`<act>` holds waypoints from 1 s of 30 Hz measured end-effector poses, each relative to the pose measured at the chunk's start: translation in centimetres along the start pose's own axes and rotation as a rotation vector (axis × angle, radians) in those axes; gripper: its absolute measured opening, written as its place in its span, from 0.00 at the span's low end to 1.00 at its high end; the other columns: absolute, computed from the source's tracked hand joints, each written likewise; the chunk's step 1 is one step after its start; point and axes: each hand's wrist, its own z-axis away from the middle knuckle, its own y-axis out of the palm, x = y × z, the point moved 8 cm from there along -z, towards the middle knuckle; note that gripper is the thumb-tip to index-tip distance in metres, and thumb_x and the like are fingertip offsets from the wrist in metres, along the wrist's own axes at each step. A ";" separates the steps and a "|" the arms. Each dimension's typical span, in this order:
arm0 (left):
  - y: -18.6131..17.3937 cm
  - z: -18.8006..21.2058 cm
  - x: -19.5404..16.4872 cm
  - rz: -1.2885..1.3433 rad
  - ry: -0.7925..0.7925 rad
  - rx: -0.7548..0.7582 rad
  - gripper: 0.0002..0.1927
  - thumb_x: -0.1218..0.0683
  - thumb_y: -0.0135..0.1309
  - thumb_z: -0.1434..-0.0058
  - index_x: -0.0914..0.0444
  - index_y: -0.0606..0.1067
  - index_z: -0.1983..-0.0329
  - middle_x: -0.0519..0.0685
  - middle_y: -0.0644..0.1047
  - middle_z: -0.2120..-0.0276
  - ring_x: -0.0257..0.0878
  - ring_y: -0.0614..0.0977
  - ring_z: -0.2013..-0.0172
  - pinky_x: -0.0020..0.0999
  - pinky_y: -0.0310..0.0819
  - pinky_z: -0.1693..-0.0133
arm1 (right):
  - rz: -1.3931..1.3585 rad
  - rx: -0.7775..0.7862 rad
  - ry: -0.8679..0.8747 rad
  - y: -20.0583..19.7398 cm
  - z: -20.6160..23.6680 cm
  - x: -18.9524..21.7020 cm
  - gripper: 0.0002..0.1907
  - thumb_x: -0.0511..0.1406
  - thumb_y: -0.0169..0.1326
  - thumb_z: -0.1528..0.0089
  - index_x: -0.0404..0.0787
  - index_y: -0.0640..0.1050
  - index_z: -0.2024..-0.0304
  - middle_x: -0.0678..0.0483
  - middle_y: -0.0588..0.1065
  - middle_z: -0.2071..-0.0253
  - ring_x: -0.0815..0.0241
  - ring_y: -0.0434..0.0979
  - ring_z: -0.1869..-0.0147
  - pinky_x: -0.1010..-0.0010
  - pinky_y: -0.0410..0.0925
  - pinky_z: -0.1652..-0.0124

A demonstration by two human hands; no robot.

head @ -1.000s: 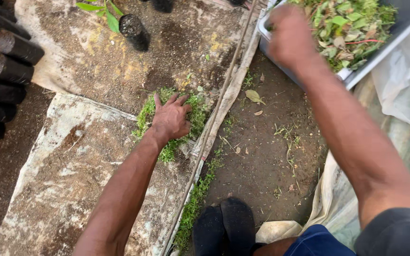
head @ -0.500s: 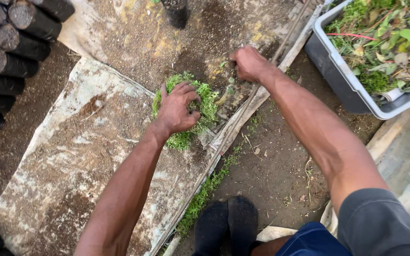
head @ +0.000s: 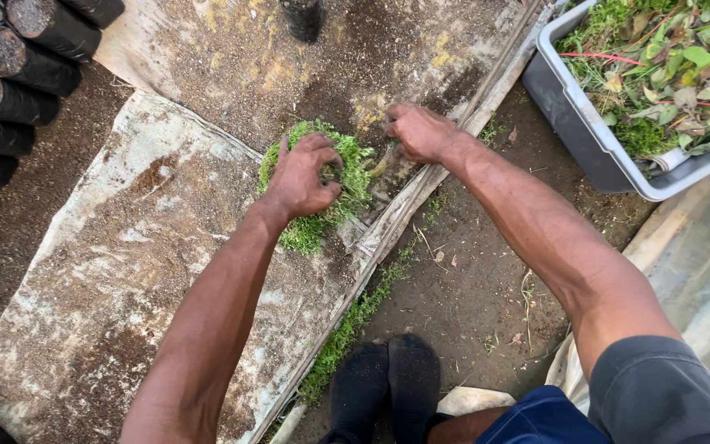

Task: The person picks small potted seedlings from a large tray and places them into a white plastic crate. They also gather loose leaves and debris from the tray surface and deposit them into a separate bin.

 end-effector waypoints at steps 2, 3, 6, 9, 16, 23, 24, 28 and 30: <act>-0.2 0.2 0.8 0.038 -0.001 -0.037 0.19 0.60 0.56 0.53 0.56 0.78 0.56 0.53 0.68 0.32 0.50 0.59 0.26 0.66 0.31 0.28 | 0.252 0.079 0.059 1.0 -0.1 -1.1 0.15 0.26 0.43 0.32 0.35 0.82 0.53 0.45 0.75 0.43 0.53 0.81 0.41 0.68 0.74 0.44; -0.3 0.4 1.3 0.057 -0.003 -0.055 0.19 0.60 0.56 0.54 0.57 0.79 0.57 0.53 0.69 0.32 0.49 0.60 0.26 0.64 0.32 0.27 | 0.227 0.001 -0.033 0.3 -0.1 -0.4 0.17 0.23 0.43 0.35 0.35 0.83 0.54 0.45 0.77 0.46 0.53 0.81 0.43 0.69 0.75 0.44; -0.8 1.1 2.6 0.209 0.018 -0.159 0.17 0.61 0.56 0.53 0.57 0.78 0.58 0.57 0.69 0.32 0.53 0.61 0.27 0.56 0.41 0.26 | 0.274 -0.110 -0.057 -1.4 0.0 -0.7 0.19 0.19 0.43 0.38 0.36 0.82 0.53 0.42 0.78 0.52 0.52 0.81 0.50 0.70 0.77 0.48; -0.7 1.4 3.8 0.188 0.001 -0.198 0.16 0.62 0.57 0.54 0.57 0.79 0.60 0.57 0.70 0.33 0.53 0.62 0.28 0.52 0.45 0.27 | 0.455 -0.012 0.282 -3.2 0.7 -3.5 0.14 0.25 0.48 0.34 0.35 0.79 0.48 0.39 0.77 0.54 0.48 0.82 0.53 0.65 0.77 0.54; -0.9 1.8 5.2 0.170 -0.074 -0.215 0.15 0.63 0.61 0.50 0.56 0.79 0.59 0.55 0.70 0.33 0.51 0.63 0.29 0.53 0.44 0.27 | 0.570 0.060 0.310 -2.4 2.4 -0.6 0.53 0.48 0.70 0.47 0.39 0.58 0.27 0.35 0.63 0.38 0.42 0.74 0.45 0.59 0.74 0.53; -1.4 2.3 5.5 0.190 -0.041 -0.218 0.16 0.65 0.57 0.51 0.57 0.78 0.60 0.53 0.74 0.36 0.49 0.66 0.29 0.51 0.47 0.26 | 0.388 0.115 0.430 0.6 0.8 -1.8 0.23 0.28 0.53 0.34 0.45 0.73 0.35 0.45 0.76 0.47 0.54 0.82 0.52 0.65 0.77 0.53; -1.6 2.5 5.6 0.210 -0.017 -0.222 0.16 0.66 0.56 0.52 0.58 0.78 0.60 0.52 0.76 0.37 0.47 0.68 0.29 0.51 0.48 0.24 | 0.364 0.132 0.390 1.2 0.7 -1.3 0.18 0.31 0.52 0.32 0.44 0.76 0.39 0.45 0.76 0.49 0.55 0.81 0.52 0.65 0.77 0.52; -2.0 3.2 6.7 0.287 -0.059 -0.282 0.17 0.68 0.53 0.53 0.59 0.78 0.61 0.58 0.71 0.35 0.52 0.65 0.30 0.49 0.56 0.30 | 0.124 0.159 0.103 3.9 0.2 2.2 0.13 0.31 0.57 0.38 0.39 0.82 0.50 0.49 0.79 0.50 0.60 0.79 0.49 0.69 0.75 0.47; -2.2 3.9 7.6 0.354 -0.090 -0.330 0.25 0.70 0.48 0.55 0.58 0.77 0.55 0.58 0.71 0.35 0.52 0.66 0.31 0.46 0.60 0.30 | 0.105 0.205 0.010 5.1 0.6 4.3 0.14 0.29 0.59 0.40 0.39 0.82 0.51 0.49 0.79 0.49 0.59 0.80 0.48 0.71 0.74 0.46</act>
